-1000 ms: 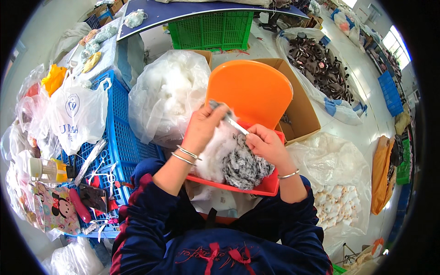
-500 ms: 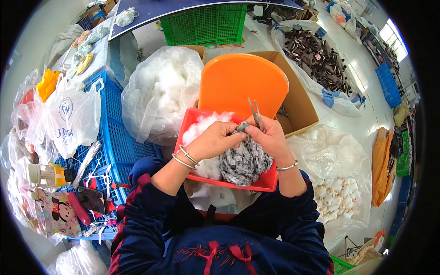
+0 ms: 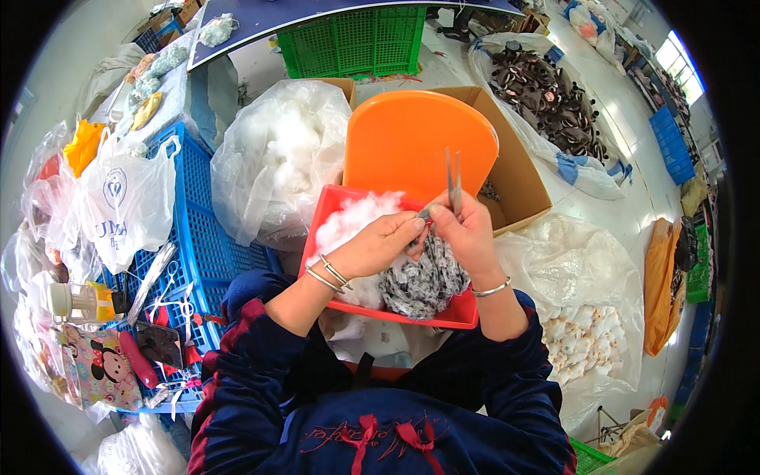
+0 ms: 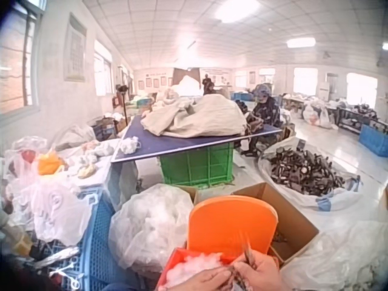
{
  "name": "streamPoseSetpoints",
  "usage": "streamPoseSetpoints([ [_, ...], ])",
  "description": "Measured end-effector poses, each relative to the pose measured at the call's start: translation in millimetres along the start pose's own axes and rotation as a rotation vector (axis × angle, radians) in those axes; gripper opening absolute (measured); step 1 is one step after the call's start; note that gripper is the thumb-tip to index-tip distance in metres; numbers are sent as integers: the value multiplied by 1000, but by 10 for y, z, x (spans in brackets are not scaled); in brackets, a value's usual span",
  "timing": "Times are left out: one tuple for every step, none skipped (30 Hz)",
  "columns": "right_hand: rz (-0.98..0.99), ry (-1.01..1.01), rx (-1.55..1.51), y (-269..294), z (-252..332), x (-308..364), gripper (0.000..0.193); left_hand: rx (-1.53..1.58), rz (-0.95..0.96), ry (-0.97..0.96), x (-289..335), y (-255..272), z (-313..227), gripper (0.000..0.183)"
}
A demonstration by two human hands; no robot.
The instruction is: The person sits on the floor and uses a metal tool to stuff white fluffy material into a grey patterned fabric item held in a red tray. They repeatedly insert the tool, push the stuffing inside, and adjust the fabric to pack the material.
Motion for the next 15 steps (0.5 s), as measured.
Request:
streamPoseSetpoints([
  [-69,42,50,69,12,-9,7,-12,22,-7,10,0,-13,34],
  [-150,36,-10,208,17,-34,7,-25,45,-13,19,1,-23,34],
  [-225,29,-70,388,40,-73,8,-50,71,-17,42,4,-21,34],
  [-300,23,-129,554,64,-98,8,-75,97,-21,71,5,-7,34],
  [-323,50,-161,691,124,-92,9,-95,128,-27,85,1,3,34],
  [-345,79,-193,824,188,-80,10,-139,197,2,95,-11,19,34],
  [-367,107,-226,897,229,-64,10,-183,266,31,107,-20,34,34],
  [-366,91,-234,906,214,-52,10,-227,338,65,106,-44,14,35],
  [-364,75,-242,898,195,-38,10,-339,433,158,96,-46,-26,36],
  [-364,60,-249,881,172,-24,10,-419,354,119,69,-50,-65,37],
  [-341,16,-207,798,131,-29,10,-499,266,83,79,-62,-96,40],
  [-302,6,-194,712,103,-24,9,-579,178,46,77,-62,-114,44],
  [-263,-4,-182,626,76,-14,9,-445,111,72,31,-64,-94,50],
  [-221,-11,-169,537,59,-15,9,-362,23,31,4,-79,-68,45],
  [-187,-16,-169,468,27,-14,10,-278,-65,-11,-13,-90,-2,41],
])
Point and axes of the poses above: each hand's wrist, its own x-axis away from the middle knuckle, its own y-axis out of the back of the hand, z = x × y, the point moved 4 cm from there along -x, towards the middle knuckle, and after that the axes turned 15 degrees about -y, right-handed, at the moved point
